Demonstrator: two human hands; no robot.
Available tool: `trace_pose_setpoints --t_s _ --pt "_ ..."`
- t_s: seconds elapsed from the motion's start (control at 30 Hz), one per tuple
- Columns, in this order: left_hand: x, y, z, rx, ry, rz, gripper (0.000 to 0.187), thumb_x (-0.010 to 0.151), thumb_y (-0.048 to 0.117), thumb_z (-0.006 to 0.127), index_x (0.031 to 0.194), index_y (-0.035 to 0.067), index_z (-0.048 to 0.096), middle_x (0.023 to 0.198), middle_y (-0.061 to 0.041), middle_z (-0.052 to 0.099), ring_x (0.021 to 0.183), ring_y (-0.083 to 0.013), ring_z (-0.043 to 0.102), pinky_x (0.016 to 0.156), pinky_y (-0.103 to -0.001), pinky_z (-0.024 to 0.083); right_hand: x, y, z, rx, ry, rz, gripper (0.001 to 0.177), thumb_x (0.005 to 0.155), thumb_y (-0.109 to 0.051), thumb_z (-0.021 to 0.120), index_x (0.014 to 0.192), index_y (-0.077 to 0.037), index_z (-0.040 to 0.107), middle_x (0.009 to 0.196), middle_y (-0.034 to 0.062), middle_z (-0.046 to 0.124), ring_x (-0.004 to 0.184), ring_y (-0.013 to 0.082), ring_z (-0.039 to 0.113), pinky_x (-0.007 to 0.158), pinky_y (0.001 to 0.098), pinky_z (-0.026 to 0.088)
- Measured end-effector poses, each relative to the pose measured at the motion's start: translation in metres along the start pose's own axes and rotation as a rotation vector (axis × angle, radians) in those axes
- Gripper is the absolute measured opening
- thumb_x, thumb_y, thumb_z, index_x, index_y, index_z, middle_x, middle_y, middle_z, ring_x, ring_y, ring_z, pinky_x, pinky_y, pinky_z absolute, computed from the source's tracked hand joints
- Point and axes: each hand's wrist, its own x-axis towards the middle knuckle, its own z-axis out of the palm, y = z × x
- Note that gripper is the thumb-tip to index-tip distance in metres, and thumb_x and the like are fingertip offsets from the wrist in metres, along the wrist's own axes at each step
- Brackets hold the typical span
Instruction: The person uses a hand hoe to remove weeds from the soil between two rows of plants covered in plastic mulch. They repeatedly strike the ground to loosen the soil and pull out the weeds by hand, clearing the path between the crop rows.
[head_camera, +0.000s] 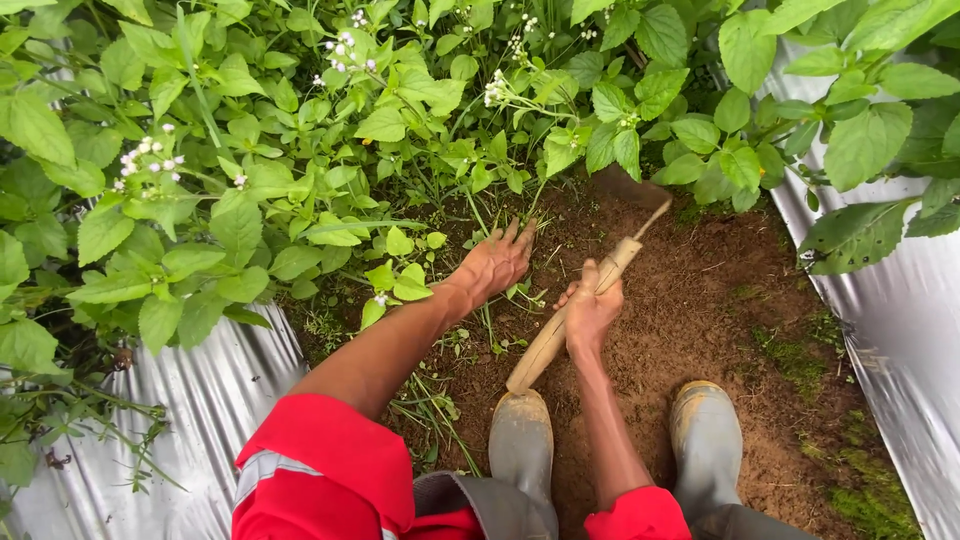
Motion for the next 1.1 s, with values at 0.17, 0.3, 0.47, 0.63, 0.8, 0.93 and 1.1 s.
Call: trace_pose_setpoints --t_s 0.17,0.3,0.47,0.63,0.8,0.93,1.1 --pt "0.033 0.016 0.034 0.136 -0.038 0.068 0.05 0.109 0.024 0.037 0.158 0.015 0.035 0.166 -0.023 0.029 0.154 -0.0387 0.033 0.126 -0.048 0.035 0.007 0.013 -0.013 -0.066 -0.06 0.078 0.016 0.107 -0.022 0.056 0.105 -0.007 0.055 0.063 0.0008 0.057 0.048 0.0104 0.057 0.044 0.0234 0.055" --pt "0.032 0.029 0.033 -0.153 -0.027 -0.045 0.059 0.11 0.035 0.014 0.163 0.011 0.027 0.172 -0.016 0.02 0.16 -0.0333 0.019 0.132 -0.046 0.019 0.014 0.009 -0.006 0.092 0.075 0.037 0.022 0.106 -0.032 0.055 0.104 -0.012 0.05 0.062 -0.0001 0.057 0.048 0.0088 0.059 0.044 0.025 0.057" --pt "0.01 0.013 0.002 -0.69 -0.022 -0.105 0.058 0.111 0.034 0.017 0.16 0.007 0.032 0.172 -0.015 0.023 0.159 -0.0321 0.02 0.13 -0.047 0.022 0.015 0.019 -0.013 -0.142 -0.109 0.194 0.019 0.102 -0.024 0.058 0.1 -0.006 0.053 0.059 0.0017 0.058 0.045 0.0112 0.057 0.041 0.0272 0.056" --pt "0.019 0.017 0.013 -0.769 -0.044 -0.126 0.063 0.109 0.035 0.015 0.161 0.005 0.031 0.172 -0.013 0.022 0.159 -0.033 0.019 0.13 -0.047 0.02 0.017 0.011 -0.008 0.074 0.015 0.091 0.021 0.104 -0.032 0.055 0.101 -0.012 0.051 0.062 -0.0005 0.057 0.048 0.0092 0.058 0.044 0.0261 0.057" --pt "0.023 0.019 0.015 -0.844 -0.054 -0.125 0.062 0.108 0.033 0.016 0.162 0.005 0.031 0.173 -0.013 0.021 0.16 -0.0338 0.017 0.13 -0.048 0.021 0.019 0.016 -0.015 -0.201 -0.204 0.261 0.025 0.103 -0.026 0.056 0.107 -0.002 0.054 0.063 0.0036 0.059 0.048 0.0127 0.057 0.043 0.0284 0.057" --pt "0.019 0.017 0.014 -0.847 -0.093 -0.124 0.065 0.107 0.034 0.015 0.163 0.004 0.028 0.173 -0.012 0.02 0.16 -0.0335 0.015 0.131 -0.048 0.015 0.012 0.004 -0.007 -0.02 -0.025 0.079 0.016 0.104 -0.024 0.054 0.104 -0.009 0.052 0.063 -0.0002 0.056 0.049 0.0095 0.057 0.045 0.0249 0.056" --pt "0.019 0.012 -0.004 -0.767 -0.15 -0.11 0.062 0.107 0.028 0.014 0.163 0.005 0.028 0.172 -0.012 0.023 0.16 -0.0313 0.017 0.131 -0.046 0.013 0.018 0.007 -0.015 -0.196 -0.264 0.215 0.021 0.105 -0.023 0.054 0.106 -0.002 0.055 0.064 0.0057 0.058 0.049 0.0147 0.057 0.044 0.0285 0.057"
